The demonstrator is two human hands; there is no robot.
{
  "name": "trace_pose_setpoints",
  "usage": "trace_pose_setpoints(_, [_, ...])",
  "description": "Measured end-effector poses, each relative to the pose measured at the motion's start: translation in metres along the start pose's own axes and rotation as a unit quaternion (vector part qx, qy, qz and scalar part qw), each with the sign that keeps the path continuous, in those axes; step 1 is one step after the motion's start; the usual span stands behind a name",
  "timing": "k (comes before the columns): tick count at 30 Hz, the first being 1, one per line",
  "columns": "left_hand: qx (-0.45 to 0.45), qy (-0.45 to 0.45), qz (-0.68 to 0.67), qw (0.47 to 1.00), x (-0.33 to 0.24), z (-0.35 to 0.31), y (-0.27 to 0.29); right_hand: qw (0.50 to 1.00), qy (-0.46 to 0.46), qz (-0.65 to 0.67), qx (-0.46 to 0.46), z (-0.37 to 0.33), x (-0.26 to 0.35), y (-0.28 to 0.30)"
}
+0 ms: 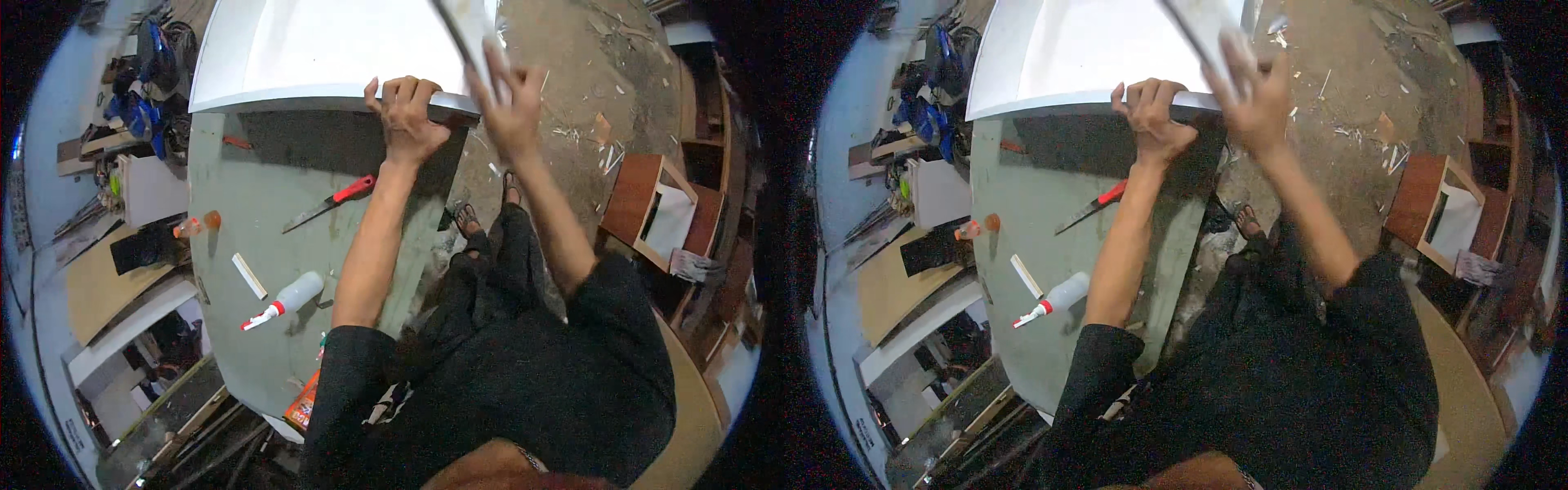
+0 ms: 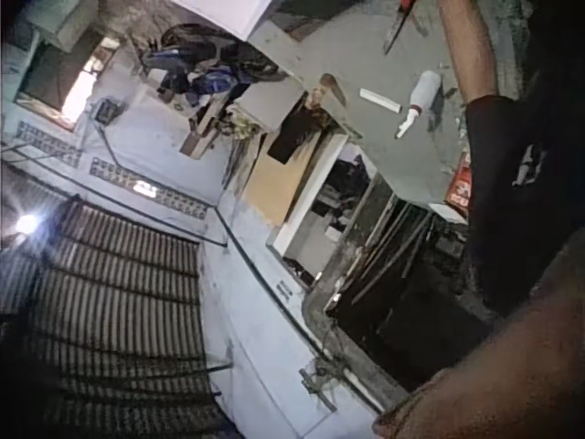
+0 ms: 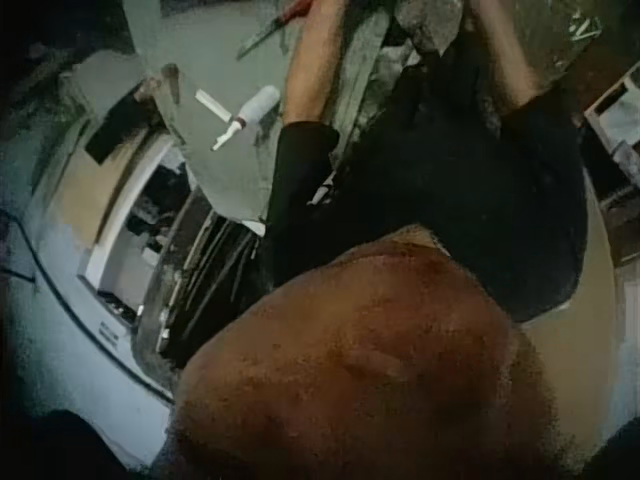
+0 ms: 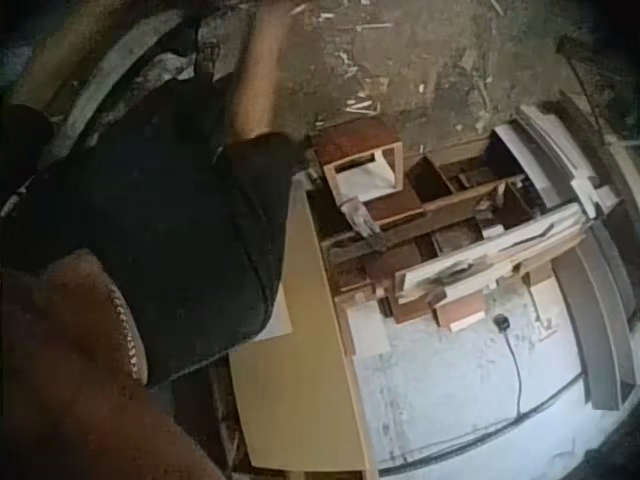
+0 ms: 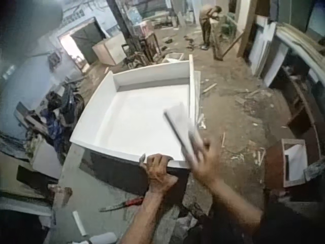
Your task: The person sands the outer edges and corner of a white wooden drawer using a hand sanding block, after spraying a liquid onto the drawer surface.
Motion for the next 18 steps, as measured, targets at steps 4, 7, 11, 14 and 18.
trace_pose_setpoints(4, [0.021, -0.001, 0.046, 0.999, 0.006, 0.001, 0.017, 1.0, 0.011, 0.008, 0.008, 0.003, 0.02, -0.013])
trace_pose_setpoints(7, [0.035, -0.023, 0.052, 0.998, -0.003, 0.002, 0.011, 0.993, 0.006, 0.116, -0.035, 0.09, -0.044, -0.023])
trace_pose_setpoints(11, [0.059, -0.038, 0.06, 0.996, -0.004, -0.001, 0.009, 0.906, -0.371, 0.173, -0.106, 0.074, -0.161, 0.022])
trace_pose_setpoints(14, [0.062, -0.013, 0.07, 0.996, -0.043, 0.015, 0.01, 0.94, -0.19, 0.162, -0.234, -0.004, -0.219, 0.147])
trace_pose_setpoints(18, [0.055, 0.032, 0.088, 0.994, -0.046, 0.009, 0.013, 0.849, -0.406, 0.189, -0.281, -0.168, -0.251, 0.214])
Point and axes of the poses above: each hand's wrist, its own z-axis towards the middle knuckle, its own y-axis out of the back of the hand, x = y × z, the point moved 8 cm from there along z, towards the middle knuckle, and after that the axes turned 5 degrees about z, right-handed, at the moved point
